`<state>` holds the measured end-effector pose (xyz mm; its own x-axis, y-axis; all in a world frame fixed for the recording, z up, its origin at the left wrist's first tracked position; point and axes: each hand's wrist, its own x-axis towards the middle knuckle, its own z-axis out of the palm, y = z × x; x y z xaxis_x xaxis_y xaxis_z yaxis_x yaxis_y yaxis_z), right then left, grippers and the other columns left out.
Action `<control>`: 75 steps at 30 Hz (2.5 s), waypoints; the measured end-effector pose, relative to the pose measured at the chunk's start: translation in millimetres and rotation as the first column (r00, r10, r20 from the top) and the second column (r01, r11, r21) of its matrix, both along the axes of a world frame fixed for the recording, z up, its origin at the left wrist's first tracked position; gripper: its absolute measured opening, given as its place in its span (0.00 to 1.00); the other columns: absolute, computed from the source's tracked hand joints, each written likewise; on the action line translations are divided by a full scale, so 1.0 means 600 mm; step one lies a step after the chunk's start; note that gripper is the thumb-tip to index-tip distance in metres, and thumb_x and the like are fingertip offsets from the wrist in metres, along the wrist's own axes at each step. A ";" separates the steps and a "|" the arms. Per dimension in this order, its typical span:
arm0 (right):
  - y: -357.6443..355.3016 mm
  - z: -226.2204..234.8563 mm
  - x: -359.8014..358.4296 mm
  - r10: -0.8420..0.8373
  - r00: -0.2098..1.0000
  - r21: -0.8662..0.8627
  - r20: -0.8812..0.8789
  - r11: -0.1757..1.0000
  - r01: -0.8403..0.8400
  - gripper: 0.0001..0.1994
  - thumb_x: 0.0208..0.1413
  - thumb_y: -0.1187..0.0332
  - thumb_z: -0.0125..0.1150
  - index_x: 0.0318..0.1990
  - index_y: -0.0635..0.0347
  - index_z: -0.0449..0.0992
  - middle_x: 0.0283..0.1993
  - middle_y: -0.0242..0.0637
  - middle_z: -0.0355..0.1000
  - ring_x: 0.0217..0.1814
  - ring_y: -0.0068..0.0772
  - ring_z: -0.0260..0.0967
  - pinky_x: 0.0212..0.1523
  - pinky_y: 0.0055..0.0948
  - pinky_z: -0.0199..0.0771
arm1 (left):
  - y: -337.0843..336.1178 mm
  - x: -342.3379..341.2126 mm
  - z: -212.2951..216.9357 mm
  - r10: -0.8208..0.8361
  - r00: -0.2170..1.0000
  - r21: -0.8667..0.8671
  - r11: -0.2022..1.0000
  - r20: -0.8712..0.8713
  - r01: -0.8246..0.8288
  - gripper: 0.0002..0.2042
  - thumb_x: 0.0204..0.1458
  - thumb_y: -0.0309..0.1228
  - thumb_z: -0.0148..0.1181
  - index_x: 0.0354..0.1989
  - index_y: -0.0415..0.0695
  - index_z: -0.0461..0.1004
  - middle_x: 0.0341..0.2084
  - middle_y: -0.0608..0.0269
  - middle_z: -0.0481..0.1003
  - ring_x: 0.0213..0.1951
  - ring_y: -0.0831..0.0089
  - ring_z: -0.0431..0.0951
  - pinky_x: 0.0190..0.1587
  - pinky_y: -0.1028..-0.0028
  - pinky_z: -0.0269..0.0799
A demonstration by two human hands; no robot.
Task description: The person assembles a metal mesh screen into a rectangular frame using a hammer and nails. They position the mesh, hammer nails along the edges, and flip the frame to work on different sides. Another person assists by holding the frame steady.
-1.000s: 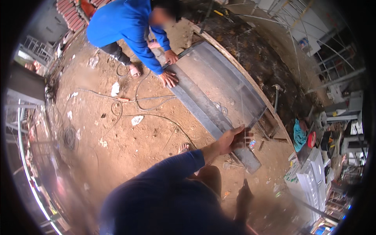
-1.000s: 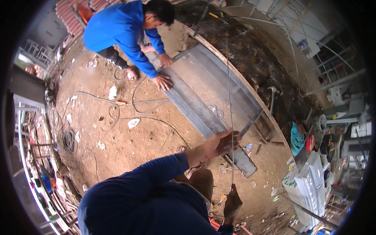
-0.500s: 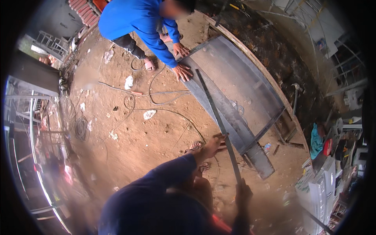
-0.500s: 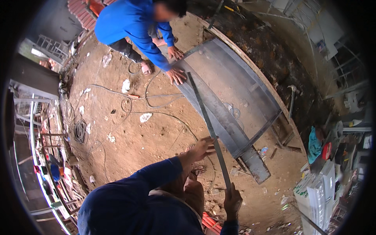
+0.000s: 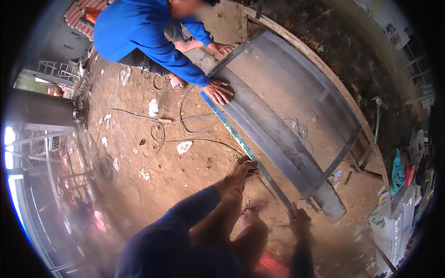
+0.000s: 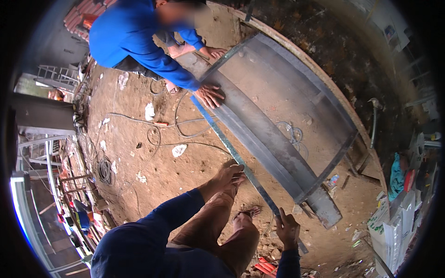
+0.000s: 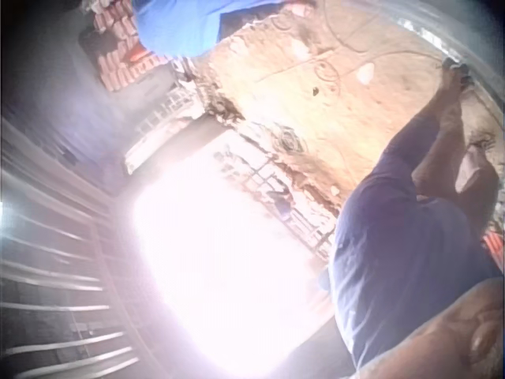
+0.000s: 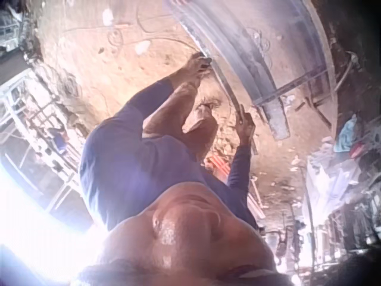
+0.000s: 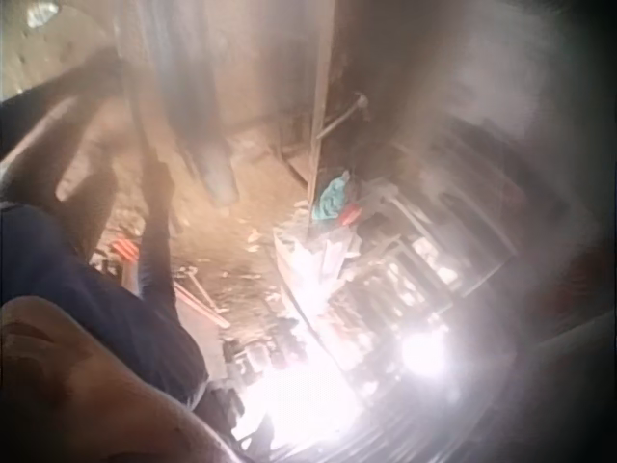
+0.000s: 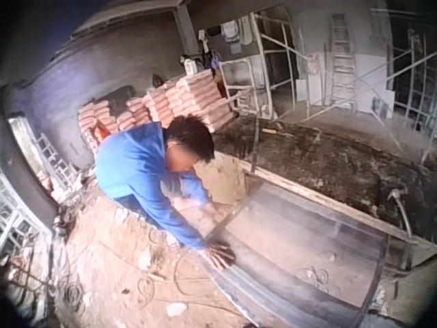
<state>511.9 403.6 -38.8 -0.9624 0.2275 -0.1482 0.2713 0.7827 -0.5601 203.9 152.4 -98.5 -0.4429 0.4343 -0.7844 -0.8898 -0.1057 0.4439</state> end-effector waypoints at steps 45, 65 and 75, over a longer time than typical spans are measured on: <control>0.015 -0.424 -0.089 -0.372 0.892 0.260 -0.256 0.863 0.434 0.28 0.62 0.65 0.73 0.71 0.34 0.82 0.63 0.32 0.68 0.66 0.41 0.65 0.64 0.52 0.66 | 0.247 -0.056 -0.368 -0.203 -0.835 -0.799 0.471 -0.511 0.375 0.24 0.62 0.44 0.72 0.67 0.54 0.83 0.71 0.60 0.72 0.69 0.53 0.71 0.69 0.52 0.71; 0.125 -0.539 0.280 -0.444 0.703 0.314 -0.556 0.670 0.672 0.17 0.64 0.69 0.73 0.59 0.42 0.90 0.62 0.27 0.84 0.64 0.37 0.75 0.70 0.42 0.74 | 0.215 -0.007 -0.394 -0.127 -0.929 -0.767 0.609 -0.348 0.204 0.24 0.66 0.34 0.69 0.70 0.43 0.80 0.71 0.52 0.72 0.66 0.48 0.72 0.69 0.52 0.70; 0.110 -0.545 0.273 -0.377 0.684 0.331 -0.624 0.665 0.669 0.14 0.65 0.69 0.72 0.57 0.45 0.90 0.61 0.27 0.85 0.62 0.38 0.75 0.70 0.43 0.74 | 0.209 0.000 -0.392 -0.257 -0.800 -0.720 0.633 -0.542 0.284 0.18 0.68 0.28 0.67 0.64 0.40 0.84 0.58 0.56 0.76 0.58 0.58 0.75 0.62 0.62 0.74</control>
